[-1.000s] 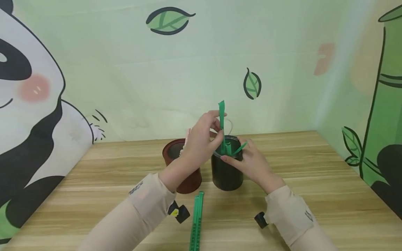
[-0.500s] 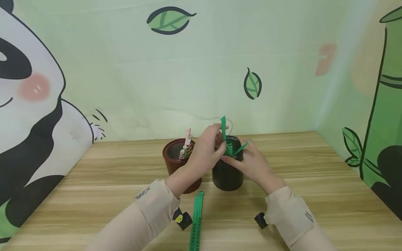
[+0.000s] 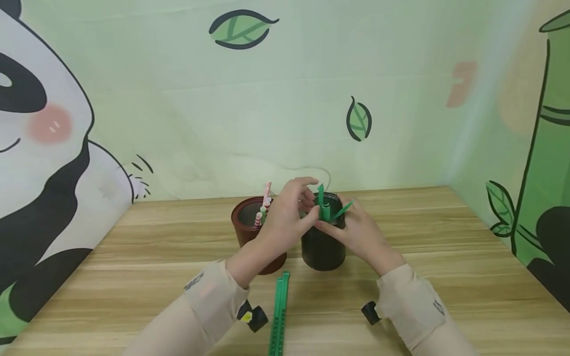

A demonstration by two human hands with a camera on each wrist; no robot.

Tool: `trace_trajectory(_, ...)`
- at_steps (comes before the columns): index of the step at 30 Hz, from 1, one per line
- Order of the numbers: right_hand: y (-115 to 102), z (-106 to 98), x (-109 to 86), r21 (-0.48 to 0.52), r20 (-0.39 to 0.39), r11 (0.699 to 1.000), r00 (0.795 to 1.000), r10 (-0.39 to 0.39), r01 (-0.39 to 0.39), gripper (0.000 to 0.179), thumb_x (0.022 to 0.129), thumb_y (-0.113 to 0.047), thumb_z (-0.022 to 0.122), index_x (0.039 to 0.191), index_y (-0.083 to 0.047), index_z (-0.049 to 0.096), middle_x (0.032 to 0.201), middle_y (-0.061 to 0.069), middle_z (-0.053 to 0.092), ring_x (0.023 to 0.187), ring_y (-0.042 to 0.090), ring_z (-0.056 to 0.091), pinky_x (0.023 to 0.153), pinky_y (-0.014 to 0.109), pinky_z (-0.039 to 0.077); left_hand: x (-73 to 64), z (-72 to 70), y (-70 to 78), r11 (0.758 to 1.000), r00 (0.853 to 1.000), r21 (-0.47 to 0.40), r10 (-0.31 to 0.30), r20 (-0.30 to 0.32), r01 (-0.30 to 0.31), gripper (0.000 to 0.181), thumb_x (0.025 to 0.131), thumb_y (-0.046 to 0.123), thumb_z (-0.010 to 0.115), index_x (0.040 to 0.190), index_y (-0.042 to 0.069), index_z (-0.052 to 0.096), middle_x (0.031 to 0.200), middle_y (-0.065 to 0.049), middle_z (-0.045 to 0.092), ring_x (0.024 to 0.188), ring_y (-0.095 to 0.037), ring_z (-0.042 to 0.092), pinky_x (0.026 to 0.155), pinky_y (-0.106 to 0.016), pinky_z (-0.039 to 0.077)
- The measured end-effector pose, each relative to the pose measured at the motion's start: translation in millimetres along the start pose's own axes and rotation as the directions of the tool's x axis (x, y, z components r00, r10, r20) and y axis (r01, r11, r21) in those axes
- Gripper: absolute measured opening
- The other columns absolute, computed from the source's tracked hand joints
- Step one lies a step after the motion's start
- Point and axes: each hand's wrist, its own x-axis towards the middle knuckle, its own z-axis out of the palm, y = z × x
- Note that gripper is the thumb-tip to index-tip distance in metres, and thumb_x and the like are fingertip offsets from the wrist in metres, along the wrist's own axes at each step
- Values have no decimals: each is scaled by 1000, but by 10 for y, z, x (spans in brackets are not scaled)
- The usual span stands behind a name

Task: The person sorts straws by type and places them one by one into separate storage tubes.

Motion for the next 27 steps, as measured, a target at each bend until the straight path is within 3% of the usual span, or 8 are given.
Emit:
trace_trajectory(8, -40, 17, -14, 6, 28, 998, 998, 64, -64, 78, 86, -54, 63, 145, -9, 37, 136, 21, 47, 126, 41, 48, 98, 62, 43, -212, -338, 185, 984, 983, -109, 127, -131, -142, 43, 87, -2, 61, 128, -2, 48, 99, -14, 55, 88, -20, 60, 75, -16, 54)
trace_trajectory(11, -43, 15, -25, 0, 34, 996, 996, 85, -85, 80, 87, -55, 62, 146, -9, 34, 137, 23, 45, 125, 42, 49, 98, 62, 43, -323, -411, 224, 975, 977, -136, 156, -146, -176, 42, 86, -3, 61, 126, -2, 49, 98, -14, 55, 87, -20, 60, 72, -16, 54)
trace_trajectory(15, -39, 11, -30, -13, 29, 996, 996, 85, -85, 80, 87, -53, 62, 146, -8, 35, 135, 23, 47, 122, 42, 51, 96, 61, 44, -513, -450, 233, 963, 977, -182, 177, -122, -197, 42, 85, -4, 62, 125, -2, 49, 97, -13, 56, 86, -19, 60, 71, -16, 54)
trace_trajectory(20, -41, 1, -33, -27, 32, 996, 996, 83, -82, 81, 87, -53, 62, 147, -7, 34, 136, 24, 47, 124, 44, 50, 97, 62, 44, -762, -459, 195, 968, 991, -215, 120, -61, -130, 42, 84, -2, 65, 124, 0, 50, 95, -12, 56, 80, -16, 60, 69, -16, 54)
trace_trajectory(27, -70, -27, -44, -47, 31, 995, 995, 94, -93, 82, 87, -54, 61, 147, -5, 34, 135, 25, 46, 123, 45, 50, 96, 63, 44, -989, -474, 76, 979, 1000, -201, -20, -10, 17, 37, 83, -2, 66, 118, 2, 55, 92, -9, 57, 75, -13, 58, 64, -17, 53)
